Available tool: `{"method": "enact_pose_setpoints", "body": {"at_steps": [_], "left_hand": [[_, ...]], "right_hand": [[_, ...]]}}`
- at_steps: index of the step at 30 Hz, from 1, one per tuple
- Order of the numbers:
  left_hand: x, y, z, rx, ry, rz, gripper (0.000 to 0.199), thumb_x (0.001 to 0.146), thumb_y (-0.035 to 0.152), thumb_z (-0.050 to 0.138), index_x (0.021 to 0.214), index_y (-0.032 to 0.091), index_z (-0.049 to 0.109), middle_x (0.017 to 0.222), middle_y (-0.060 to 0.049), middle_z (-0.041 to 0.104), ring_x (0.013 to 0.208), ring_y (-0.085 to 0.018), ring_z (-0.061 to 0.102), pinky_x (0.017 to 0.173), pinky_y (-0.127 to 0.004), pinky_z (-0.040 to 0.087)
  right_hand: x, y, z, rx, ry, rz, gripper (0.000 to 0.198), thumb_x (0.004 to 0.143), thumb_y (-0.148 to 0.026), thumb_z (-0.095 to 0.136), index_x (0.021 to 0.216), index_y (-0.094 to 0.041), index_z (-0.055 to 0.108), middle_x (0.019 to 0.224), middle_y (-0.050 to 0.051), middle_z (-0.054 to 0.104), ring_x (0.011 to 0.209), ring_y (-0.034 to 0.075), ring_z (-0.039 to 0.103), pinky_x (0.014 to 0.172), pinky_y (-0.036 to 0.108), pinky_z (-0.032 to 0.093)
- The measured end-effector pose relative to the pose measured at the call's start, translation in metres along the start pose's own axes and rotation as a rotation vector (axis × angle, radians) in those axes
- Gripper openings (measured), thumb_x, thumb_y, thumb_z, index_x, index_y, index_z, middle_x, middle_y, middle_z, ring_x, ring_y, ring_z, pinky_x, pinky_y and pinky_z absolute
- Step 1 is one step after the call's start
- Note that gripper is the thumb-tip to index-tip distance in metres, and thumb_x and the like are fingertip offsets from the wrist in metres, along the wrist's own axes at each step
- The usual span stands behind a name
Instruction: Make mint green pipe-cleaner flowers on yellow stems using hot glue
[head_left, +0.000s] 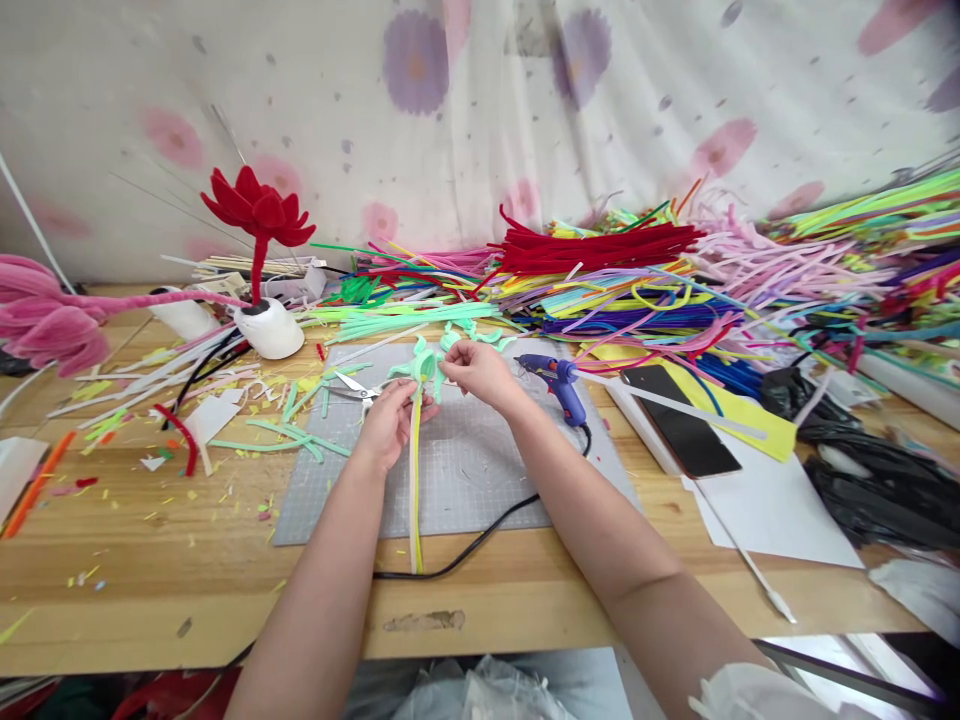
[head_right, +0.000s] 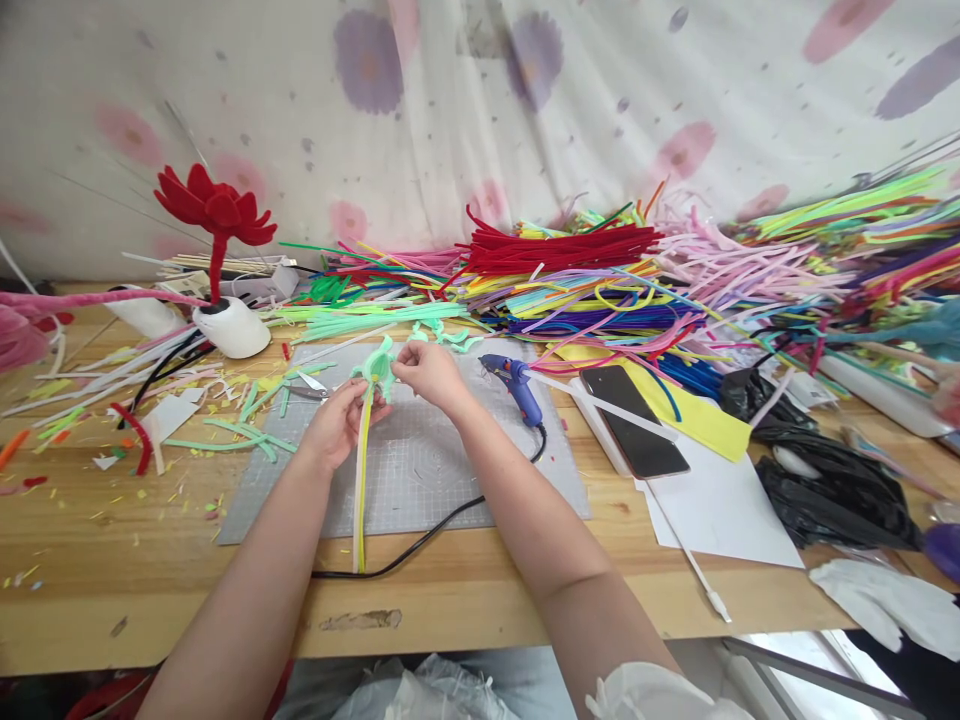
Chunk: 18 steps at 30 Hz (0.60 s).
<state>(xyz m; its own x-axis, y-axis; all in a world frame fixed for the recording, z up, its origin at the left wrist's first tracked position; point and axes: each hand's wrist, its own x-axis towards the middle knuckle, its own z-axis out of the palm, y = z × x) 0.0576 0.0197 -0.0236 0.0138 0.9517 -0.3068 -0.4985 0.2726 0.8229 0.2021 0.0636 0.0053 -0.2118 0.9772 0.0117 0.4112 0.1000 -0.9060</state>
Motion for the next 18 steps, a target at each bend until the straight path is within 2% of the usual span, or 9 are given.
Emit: {"method": "enact_pose_setpoints", "body": {"at_steps": [18], "left_hand": [[0.0001,0.0,-0.0006,0.028,-0.021,-0.019,0.008,0.068,0.019,0.06,0.071,0.016,0.052,0.062,0.002,0.058,0.061,-0.01,0.059,0.067,-0.03,0.054]], "right_hand": [[0.0056,0.0001,0.0007,-0.007,-0.02,0.046,0.006,0.065,-0.02,0.053,0.063,-0.017,0.048,0.048,-0.006,0.05,0.036,0.005,0.042,0.039,0.018,0.032]]}}
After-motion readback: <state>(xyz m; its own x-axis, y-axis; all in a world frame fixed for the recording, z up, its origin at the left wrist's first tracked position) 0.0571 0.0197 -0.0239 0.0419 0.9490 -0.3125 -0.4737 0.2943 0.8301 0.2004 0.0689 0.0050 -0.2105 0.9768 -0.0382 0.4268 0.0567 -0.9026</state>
